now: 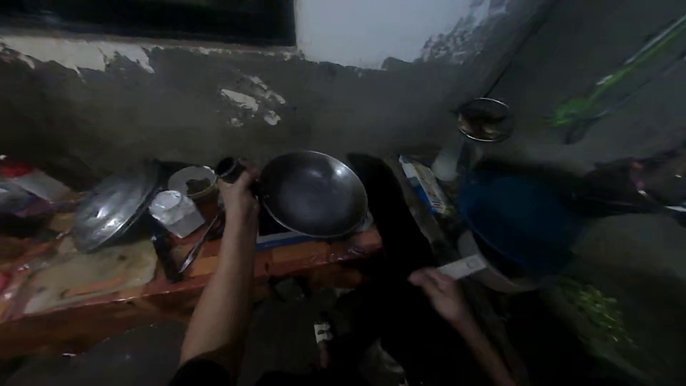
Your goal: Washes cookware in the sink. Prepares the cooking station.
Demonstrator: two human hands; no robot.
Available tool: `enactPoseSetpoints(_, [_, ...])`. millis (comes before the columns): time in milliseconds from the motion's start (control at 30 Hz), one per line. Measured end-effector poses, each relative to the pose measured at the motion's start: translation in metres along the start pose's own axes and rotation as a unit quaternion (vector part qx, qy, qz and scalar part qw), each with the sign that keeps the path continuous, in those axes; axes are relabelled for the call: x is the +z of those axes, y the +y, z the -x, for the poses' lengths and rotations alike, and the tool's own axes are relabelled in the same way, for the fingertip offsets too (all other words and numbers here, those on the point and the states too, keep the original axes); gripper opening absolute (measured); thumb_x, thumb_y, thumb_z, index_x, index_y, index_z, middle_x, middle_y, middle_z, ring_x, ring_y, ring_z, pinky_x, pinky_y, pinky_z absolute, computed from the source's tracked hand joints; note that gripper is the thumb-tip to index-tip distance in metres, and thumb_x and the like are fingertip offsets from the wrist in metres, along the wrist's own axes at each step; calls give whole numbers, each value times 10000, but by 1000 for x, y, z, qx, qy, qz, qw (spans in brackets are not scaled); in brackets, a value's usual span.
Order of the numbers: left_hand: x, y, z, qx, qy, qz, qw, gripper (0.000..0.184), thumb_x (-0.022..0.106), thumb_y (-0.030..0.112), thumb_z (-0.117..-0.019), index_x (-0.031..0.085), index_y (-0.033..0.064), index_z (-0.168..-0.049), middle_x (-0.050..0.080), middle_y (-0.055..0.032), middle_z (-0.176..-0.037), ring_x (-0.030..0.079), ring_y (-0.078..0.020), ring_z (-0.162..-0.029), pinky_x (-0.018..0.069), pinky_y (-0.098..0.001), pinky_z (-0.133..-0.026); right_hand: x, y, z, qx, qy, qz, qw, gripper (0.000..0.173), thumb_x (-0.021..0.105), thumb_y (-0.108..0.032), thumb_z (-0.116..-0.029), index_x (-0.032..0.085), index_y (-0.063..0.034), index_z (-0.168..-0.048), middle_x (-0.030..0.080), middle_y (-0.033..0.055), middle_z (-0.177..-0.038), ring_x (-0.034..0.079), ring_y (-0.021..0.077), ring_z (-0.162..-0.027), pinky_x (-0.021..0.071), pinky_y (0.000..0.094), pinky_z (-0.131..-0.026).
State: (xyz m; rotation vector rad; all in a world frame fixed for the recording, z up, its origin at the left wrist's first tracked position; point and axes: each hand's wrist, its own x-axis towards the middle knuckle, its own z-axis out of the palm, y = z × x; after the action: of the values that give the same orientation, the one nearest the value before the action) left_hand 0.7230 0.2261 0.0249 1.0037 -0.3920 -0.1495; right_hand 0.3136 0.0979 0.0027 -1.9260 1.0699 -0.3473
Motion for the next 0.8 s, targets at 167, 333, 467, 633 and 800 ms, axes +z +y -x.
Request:
enactPoseSetpoints(167, [-16, -42, -48, -2, 67, 1, 998, 306, 617, -30, -878, 533, 93, -1145, 648, 3, -912, 649, -99, -791, 588, -307, -730, 130, 27, -114, 228, -186, -302, 907, 452, 308, -341, -1140, 561, -28, -1344, 708, 110, -1107, 697, 194, -913, 580, 371, -780])
enactPoseSetpoints(333, [-34, -72, -67, -8, 86, 1, 996, 218, 550, -12, -889, 553, 99, -1077, 656, 19, -837, 651, -79, -728, 587, -278, -677, 182, 46, -174, 285, -175, -456, 825, 612, 171, -455, -1124, 504, -19, -1395, 675, 154, -1235, 677, 232, -1041, 560, 395, -862])
enactPoseSetpoints(467, [-45, -86, -77, -10, 91, 17, 996, 184, 504, -31, -884, 553, 116, -983, 635, 33, -748, 619, -57, -637, 564, -235, -604, 192, 49, -183, 314, -143, -506, 791, 528, 245, -431, -1120, 529, -27, -1308, 676, 98, -1066, 671, 198, -916, 568, 371, -787])
enactPoseSetpoints(633, [-61, -103, -86, -15, 94, 19, 995, 215, 544, -8, -867, 552, 116, -1042, 658, 25, -834, 653, -69, -734, 583, -267, -673, 199, 51, -183, 323, -121, -534, 772, 450, 271, -405, -1122, 555, -65, -1202, 682, 53, -956, 680, 178, -844, 580, 359, -756])
enactPoseSetpoints(800, [-73, -112, -91, -33, 67, 13, 997, 167, 556, 30, -876, 577, 139, -1002, 647, 32, -811, 638, -71, -718, 570, -261, -660, 208, 63, -185, 281, -130, -589, 747, 407, 274, -356, -1128, 587, -102, -1075, 689, 15, -843, 683, 129, -735, 601, 302, -690])
